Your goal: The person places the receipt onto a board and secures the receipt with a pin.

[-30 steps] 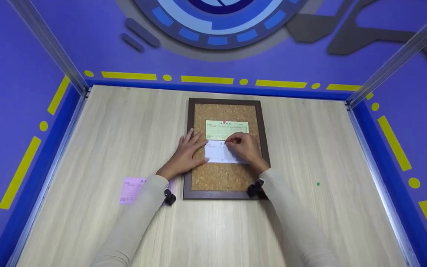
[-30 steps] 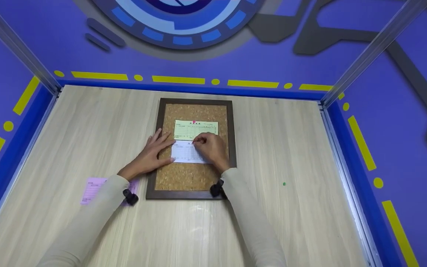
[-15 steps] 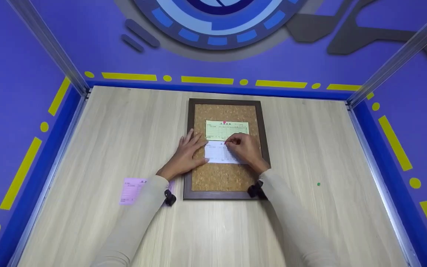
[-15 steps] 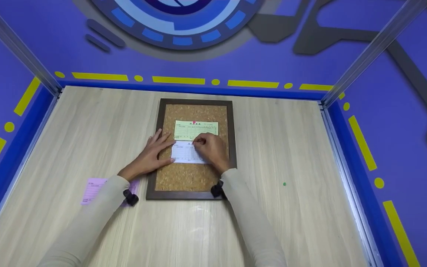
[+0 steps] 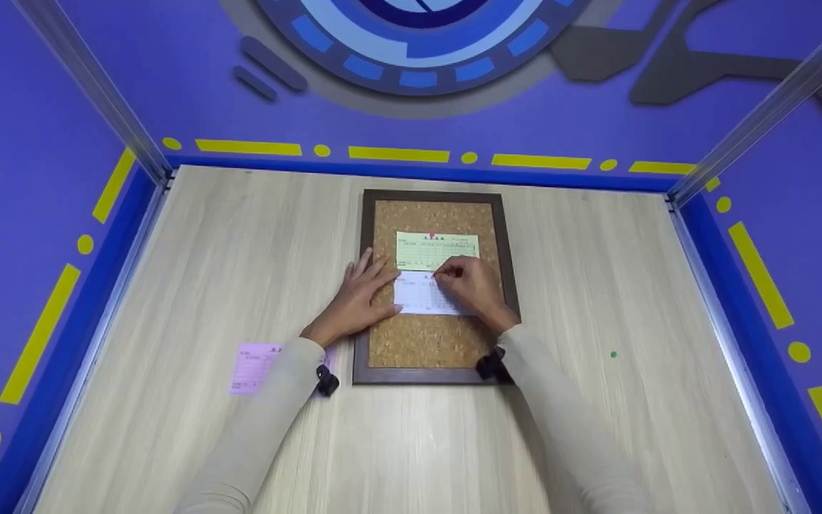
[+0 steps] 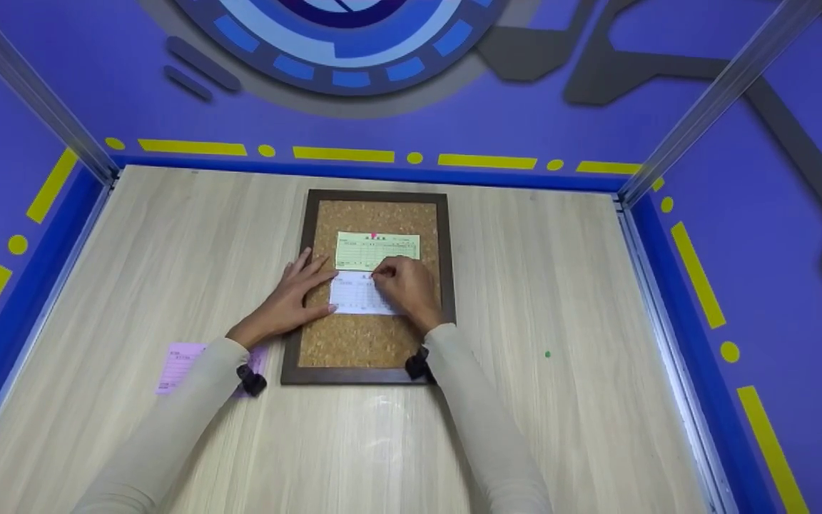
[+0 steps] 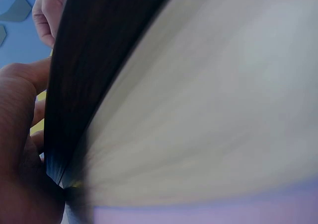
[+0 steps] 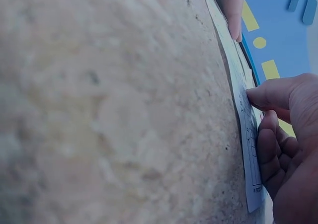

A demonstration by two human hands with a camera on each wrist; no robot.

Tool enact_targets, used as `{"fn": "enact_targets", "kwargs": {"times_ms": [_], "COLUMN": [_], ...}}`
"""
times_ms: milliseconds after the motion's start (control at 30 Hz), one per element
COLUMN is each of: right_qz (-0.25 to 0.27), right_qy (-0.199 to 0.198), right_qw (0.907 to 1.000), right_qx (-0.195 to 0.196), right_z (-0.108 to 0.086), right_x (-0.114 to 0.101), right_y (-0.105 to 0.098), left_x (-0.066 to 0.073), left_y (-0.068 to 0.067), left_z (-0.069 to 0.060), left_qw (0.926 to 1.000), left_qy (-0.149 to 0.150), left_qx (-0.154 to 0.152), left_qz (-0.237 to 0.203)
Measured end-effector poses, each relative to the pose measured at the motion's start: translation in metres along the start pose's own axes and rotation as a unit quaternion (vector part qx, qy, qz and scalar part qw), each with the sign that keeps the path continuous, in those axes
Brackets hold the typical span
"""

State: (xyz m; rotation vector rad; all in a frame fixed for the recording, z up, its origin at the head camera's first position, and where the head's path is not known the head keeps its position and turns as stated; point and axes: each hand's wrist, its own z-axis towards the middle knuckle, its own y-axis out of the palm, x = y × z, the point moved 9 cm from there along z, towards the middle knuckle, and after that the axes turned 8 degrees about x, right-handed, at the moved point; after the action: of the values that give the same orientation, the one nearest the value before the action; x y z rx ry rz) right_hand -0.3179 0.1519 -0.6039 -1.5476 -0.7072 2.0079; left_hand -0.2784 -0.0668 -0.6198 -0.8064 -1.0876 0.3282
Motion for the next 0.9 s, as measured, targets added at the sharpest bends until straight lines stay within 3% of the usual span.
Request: {"fn": "enact_targets", "kwargs": {"times_ms": [467, 667, 900], "right_qz": [0.019, 0.017, 0.004], "right_qy": [0.016, 0.019, -0.011], "right_qw": [0.9990, 0.9986, 0.9986], "right_qx": [-0.038, -0.046, -0.052], "right_z": [0.0040, 0.0047, 0.0015], "right_x": [-0.0083, -0.0086, -0.0084], "right_y": [0.0031, 0.0040, 0.0048], "left_x": [-0.0027, -0.0019, -0.0015], "left_y": [0.0023, 0.0014, 0.0015], "left_z": [-0.0026, -0.0019, -0.0007], "left_qw": [0.9998, 0.9999, 0.9998], "left_qy": [-0.019, -0.015, -0.017], "left_qx": [-0.009, -0.004, -0.011], "left_qz": [-0.003, 0.002, 0.008]}}
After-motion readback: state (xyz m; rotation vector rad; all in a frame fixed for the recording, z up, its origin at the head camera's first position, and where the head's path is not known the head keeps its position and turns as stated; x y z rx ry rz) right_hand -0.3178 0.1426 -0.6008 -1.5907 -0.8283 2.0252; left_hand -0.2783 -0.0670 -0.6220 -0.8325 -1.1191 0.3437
